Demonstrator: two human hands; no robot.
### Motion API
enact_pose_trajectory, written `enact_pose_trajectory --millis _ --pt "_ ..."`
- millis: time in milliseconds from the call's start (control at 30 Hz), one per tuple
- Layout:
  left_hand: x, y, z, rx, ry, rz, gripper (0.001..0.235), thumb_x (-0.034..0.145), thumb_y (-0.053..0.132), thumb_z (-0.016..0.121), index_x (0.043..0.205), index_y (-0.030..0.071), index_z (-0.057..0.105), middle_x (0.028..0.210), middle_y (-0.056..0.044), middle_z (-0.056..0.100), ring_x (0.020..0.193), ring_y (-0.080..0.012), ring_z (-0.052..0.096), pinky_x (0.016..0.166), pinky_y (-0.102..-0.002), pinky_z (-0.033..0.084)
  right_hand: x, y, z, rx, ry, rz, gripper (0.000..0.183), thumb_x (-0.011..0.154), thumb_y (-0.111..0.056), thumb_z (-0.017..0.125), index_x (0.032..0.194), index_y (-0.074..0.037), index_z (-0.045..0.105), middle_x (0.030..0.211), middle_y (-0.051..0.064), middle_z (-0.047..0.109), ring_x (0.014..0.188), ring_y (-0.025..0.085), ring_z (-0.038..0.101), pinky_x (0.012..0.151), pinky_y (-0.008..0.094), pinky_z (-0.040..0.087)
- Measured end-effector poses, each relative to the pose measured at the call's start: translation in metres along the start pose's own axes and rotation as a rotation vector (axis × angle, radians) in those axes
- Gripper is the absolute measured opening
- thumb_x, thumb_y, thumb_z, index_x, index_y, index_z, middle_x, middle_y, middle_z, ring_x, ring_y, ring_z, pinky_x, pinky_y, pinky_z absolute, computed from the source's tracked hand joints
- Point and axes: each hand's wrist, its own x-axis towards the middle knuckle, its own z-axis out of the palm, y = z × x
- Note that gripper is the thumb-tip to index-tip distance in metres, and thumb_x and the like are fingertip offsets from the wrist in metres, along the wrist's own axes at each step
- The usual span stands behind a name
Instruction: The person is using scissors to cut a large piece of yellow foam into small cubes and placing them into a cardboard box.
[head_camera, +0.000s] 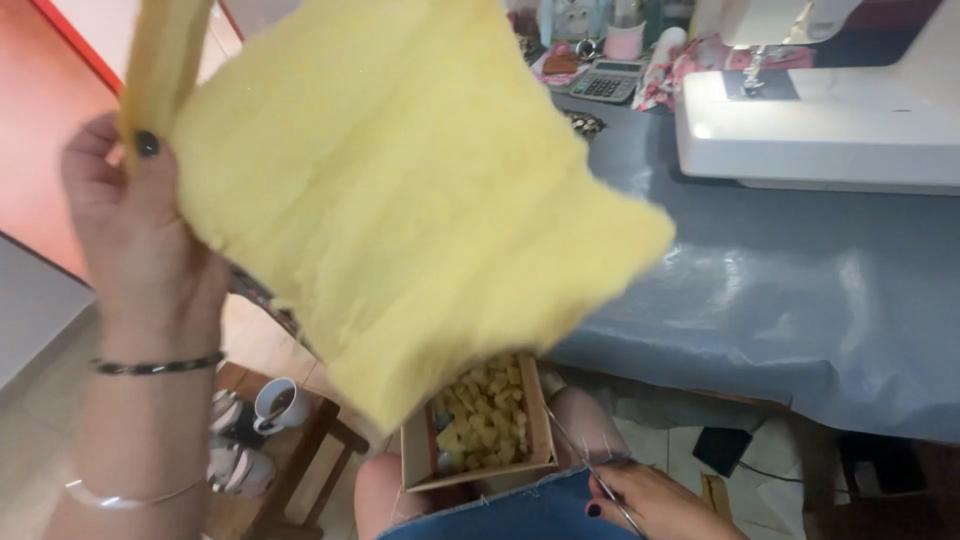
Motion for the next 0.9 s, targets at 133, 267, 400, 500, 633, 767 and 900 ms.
enact_pose_trajectory --millis 133,267,400,500,633,767,900 --pt "0.008 -0.101 0.038 -0.16 0.306 -0.148 0.037 0.087 0.009 0.077 0.114 0.009 0.052 0.112 -0.008 0.068 0.088 -0.0138 0.07 0.075 -0.028 0.065 -0.003 0.009 0.01 0.047 0.011 -0.002 0.022 0.105 -0.048 0.057 0.113 -0.027 0.058 0.106 -0.007 0.062 0.089 0.009 0.058 0.079 0.025 0.043" --pt "-0.019 -0.195 0.053 0.344 0.303 -0.121 0.031 0.081 0.013 0.06 0.111 0.014 0.054 0.108 -0.005 0.054 0.093 -0.0162 0.053 0.08 -0.028 0.046 -0.007 0.022 0.013 0.089 0.004 0.069 0.031 0.103 -0.059 0.05 0.114 -0.03 0.056 0.104 -0.009 0.06 0.09 0.007 0.058 0.08 0.024 0.043" --pt "-0.04 -0.186 0.049 0.532 0.226 -0.11 0.027 0.081 0.018 0.058 0.108 0.016 0.055 0.114 -0.003 0.056 0.106 -0.0201 0.054 0.092 -0.032 0.042 -0.016 0.012 0.01 0.102 0.01 0.111 0.019 0.106 -0.046 0.059 0.104 -0.027 0.056 0.097 -0.009 0.06 0.081 0.007 0.055 0.075 0.024 0.043" --pt "-0.047 -0.161 0.038 0.474 0.156 0.163 0.016 0.098 0.012 0.054 0.112 0.013 0.046 0.111 -0.004 0.05 0.098 -0.0183 0.052 0.086 -0.03 0.043 -0.023 -0.01 0.005 0.116 0.022 0.144 0.017 0.105 -0.045 0.06 0.104 -0.027 0.058 0.1 -0.01 0.063 0.084 0.006 0.055 0.078 0.023 0.044" --pt "-0.086 -0.124 0.012 0.223 0.1 0.118 0.013 0.107 0.017 0.053 0.115 0.013 0.044 0.107 0.0 0.045 0.096 -0.0104 0.047 0.09 -0.025 0.04 -0.019 -0.04 0.002 0.241 0.047 0.097 0.01 0.105 -0.03 0.062 0.099 -0.023 0.062 0.098 -0.008 0.063 0.082 0.006 0.054 0.079 0.021 0.045" --pt "-0.185 -0.122 -0.03 -0.196 -0.088 -0.207 0.024 0.105 0.018 0.056 0.125 0.008 0.047 0.119 -0.017 0.067 0.113 -0.0232 0.066 0.101 -0.033 0.053 0.023 -0.03 0.026 0.317 0.382 -0.383 0.027 0.086 -0.038 0.083 0.098 -0.017 0.072 0.086 -0.001 0.069 0.075 0.013 0.066 0.069 0.028 0.052" --pt "-0.3 -0.187 -0.062 -0.269 0.019 -0.562 0.023 0.102 0.023 0.062 0.118 0.012 0.05 0.109 -0.016 0.071 0.102 -0.0185 0.066 0.09 -0.03 0.048 0.06 -0.072 0.022 0.21 0.494 -0.578 0.051 0.082 -0.031 0.086 0.129 -0.018 0.07 0.077 -0.002 0.059 0.066 0.016 0.059 0.059 0.033 0.045"
